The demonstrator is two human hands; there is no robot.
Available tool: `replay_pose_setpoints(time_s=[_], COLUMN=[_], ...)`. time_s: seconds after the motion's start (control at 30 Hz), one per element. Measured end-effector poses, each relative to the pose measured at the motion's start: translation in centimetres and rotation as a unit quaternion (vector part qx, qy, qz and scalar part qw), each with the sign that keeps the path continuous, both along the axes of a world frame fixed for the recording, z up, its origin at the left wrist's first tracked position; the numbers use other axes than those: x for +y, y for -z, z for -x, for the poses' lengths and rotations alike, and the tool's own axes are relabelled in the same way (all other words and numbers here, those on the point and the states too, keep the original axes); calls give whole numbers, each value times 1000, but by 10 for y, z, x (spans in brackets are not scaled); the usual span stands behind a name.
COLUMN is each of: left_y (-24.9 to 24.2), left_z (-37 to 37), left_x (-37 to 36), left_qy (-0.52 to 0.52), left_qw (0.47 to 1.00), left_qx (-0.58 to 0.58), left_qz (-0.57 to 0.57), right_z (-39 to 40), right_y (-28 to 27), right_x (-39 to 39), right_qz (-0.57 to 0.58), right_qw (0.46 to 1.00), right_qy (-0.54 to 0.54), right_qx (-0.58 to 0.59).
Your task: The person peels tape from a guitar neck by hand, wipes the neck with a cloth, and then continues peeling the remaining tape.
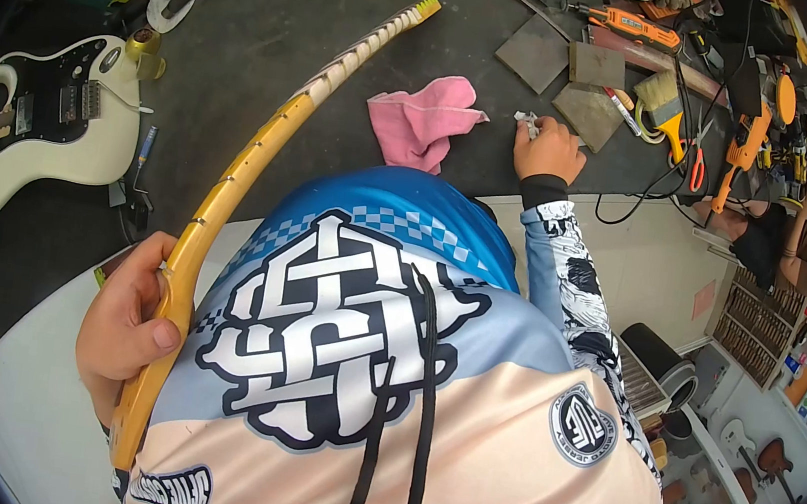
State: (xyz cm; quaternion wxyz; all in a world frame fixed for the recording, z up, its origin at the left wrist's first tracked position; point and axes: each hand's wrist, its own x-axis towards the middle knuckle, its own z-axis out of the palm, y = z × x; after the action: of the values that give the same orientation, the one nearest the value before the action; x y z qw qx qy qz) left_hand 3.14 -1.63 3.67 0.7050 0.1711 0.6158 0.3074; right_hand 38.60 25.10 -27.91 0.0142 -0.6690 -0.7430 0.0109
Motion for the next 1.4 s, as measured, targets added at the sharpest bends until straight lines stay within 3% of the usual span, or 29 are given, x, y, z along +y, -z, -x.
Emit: replay_pose_setpoints(time_s=[0.2, 0.3, 0.5, 0.53, 0.67, 0.77, 0.87, 0.97, 1.0, 1.1, 1.17, 1.23, 1.4], left_y=[1, 2, 3, 4, 4, 3, 1, 4, 5, 12, 10, 6, 11], left_z=[0, 1, 2, 2, 2, 1, -2, -3, -3, 1, -6, -7, -16], left_x=[-1, -1, 0, 0, -3, 0, -1, -2, -4, -11, -8, -6, -9], left_qy=[-9, -8, -28, -30, -30, -31, -40, -55, -62, -111, -102, -92, -100], left_qw=[1000, 1000, 999, 999, 999, 999, 998, 997, 997, 990, 994, 996, 995], left_qx=[-11, -13, -26, -29, -30, -33, -31, -44, -50, -89, -24, -4, 4], left_qz=[-1, 2, 5, 7, 15, 22, 32, 21, 17, -11, -19, -6, -23], right_z=[2, 4, -19, -18, -18, -39, -22, -31, -15, 41, 77, 110, 155], right_y=[1, -13, -15, -16, -45, -13, -35, -37, -59, -106, -122, -138, -148], right_x=[10, 8, 5, 1, 7, 18, 8, 13, 7, -14, -22, -26, -37], right_qz=[39, 27, -8, -83, 10, -80, -38, -121, -69, -61, -110, -142, -155], right_qw=[992, 992, 990, 988, 982, 980, 984, 977, 966, 910, 853, 798, 756], right_qy=[114, 122, 45, 25, 3, -120, -28, -110, -100, -220, -380, -471, -500], right_qx=[43, 14, 132, 125, 189, 138, 172, 134, 229, 346, 341, 347, 393])
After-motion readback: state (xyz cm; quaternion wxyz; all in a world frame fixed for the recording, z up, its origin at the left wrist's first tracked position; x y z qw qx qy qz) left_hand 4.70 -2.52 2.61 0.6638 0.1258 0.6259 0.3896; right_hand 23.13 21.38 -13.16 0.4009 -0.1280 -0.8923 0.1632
